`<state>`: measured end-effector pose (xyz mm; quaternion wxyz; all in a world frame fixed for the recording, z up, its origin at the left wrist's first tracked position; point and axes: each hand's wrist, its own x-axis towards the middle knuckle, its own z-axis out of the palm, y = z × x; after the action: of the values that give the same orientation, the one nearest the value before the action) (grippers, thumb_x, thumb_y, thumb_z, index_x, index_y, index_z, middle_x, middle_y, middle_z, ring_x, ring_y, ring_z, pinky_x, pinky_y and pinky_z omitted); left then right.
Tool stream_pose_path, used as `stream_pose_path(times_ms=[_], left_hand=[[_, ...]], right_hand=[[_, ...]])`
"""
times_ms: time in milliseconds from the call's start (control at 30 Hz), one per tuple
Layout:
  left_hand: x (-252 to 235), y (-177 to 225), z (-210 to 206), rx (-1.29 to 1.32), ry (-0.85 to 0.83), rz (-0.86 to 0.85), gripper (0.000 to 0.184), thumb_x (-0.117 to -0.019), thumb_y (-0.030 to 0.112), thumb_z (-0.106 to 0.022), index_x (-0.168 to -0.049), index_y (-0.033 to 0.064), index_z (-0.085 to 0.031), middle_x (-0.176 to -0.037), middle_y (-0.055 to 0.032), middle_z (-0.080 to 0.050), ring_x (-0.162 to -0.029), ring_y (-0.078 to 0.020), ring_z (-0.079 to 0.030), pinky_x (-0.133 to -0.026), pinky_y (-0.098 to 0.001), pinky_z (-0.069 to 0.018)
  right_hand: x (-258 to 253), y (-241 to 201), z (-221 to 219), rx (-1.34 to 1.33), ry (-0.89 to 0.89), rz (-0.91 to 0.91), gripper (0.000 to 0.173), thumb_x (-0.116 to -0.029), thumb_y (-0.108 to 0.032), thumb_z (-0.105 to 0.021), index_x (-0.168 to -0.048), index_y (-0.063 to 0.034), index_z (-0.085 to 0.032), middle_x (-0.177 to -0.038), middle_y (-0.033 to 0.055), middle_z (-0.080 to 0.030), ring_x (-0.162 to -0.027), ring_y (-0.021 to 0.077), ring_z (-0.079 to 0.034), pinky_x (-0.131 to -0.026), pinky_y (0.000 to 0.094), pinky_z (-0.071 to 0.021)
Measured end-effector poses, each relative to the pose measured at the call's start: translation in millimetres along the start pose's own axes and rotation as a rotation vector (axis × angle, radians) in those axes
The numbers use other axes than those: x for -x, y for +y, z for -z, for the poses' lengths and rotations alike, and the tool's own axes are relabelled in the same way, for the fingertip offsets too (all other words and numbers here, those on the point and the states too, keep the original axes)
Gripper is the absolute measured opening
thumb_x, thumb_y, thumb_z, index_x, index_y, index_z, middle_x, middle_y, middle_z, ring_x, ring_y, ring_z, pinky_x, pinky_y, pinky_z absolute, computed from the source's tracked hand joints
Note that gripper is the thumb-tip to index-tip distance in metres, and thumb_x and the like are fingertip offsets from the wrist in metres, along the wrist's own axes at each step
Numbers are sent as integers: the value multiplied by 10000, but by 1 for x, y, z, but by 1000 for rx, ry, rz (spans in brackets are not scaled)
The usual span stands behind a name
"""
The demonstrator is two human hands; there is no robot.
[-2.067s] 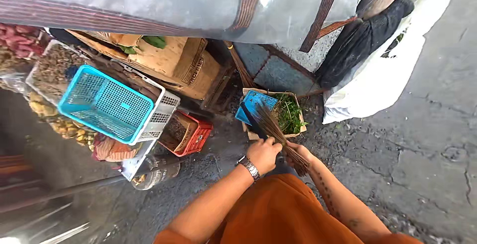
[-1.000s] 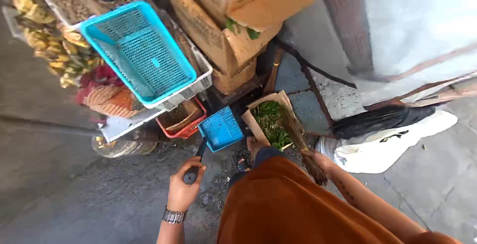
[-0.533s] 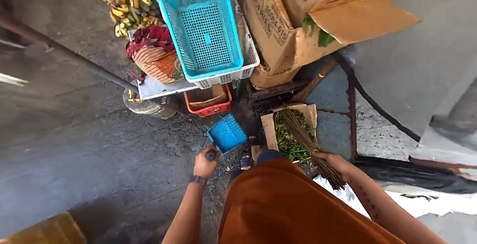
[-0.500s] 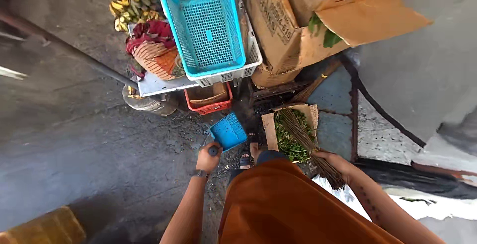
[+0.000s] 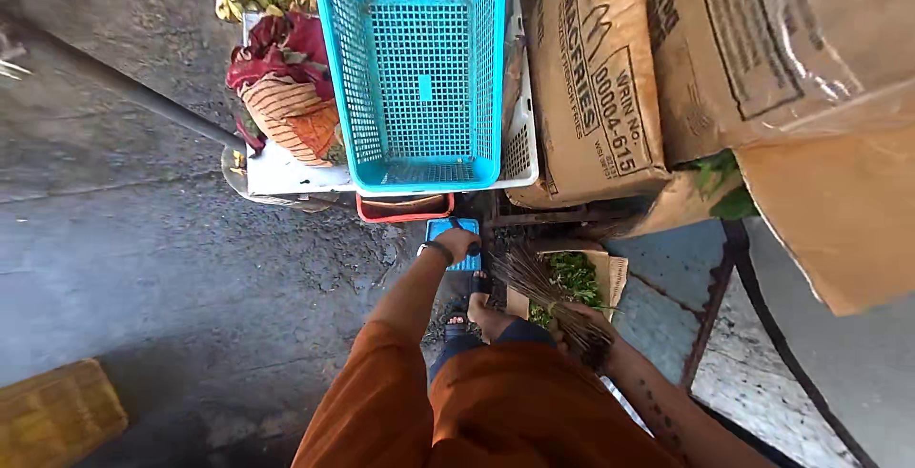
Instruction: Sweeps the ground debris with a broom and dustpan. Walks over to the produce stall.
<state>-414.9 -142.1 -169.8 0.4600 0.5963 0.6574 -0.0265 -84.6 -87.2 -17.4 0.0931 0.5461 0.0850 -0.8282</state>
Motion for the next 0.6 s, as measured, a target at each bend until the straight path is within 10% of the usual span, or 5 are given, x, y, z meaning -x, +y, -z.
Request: stream_pose_path(times_ms=[367, 600], left_hand=[[-19, -17, 39, 127, 40, 76, 440, -890, 60, -685, -1309, 191, -684, -1384, -136, -634, -1292, -367, -586, -1067, -619, -467], [5, -32, 53, 366, 97, 167, 523, -957, 285, -698, -1436, 110, -581, -1409, -171, -614, -1319, -332, -579, -1123, -545, -447]], right_hand=[[-136, -29, -95, -357, 9, 49, 494, -1055, -493, -340, -1070, -61, -579, -785, 95, -616, -597, 171, -627, -516, 286, -554], [-226, -67, -127, -608, 111, 293, 524, -1069, -569, -303, -1236, -127, -527, -1054, 122, -643, -893, 243, -668, -746, 413, -590]])
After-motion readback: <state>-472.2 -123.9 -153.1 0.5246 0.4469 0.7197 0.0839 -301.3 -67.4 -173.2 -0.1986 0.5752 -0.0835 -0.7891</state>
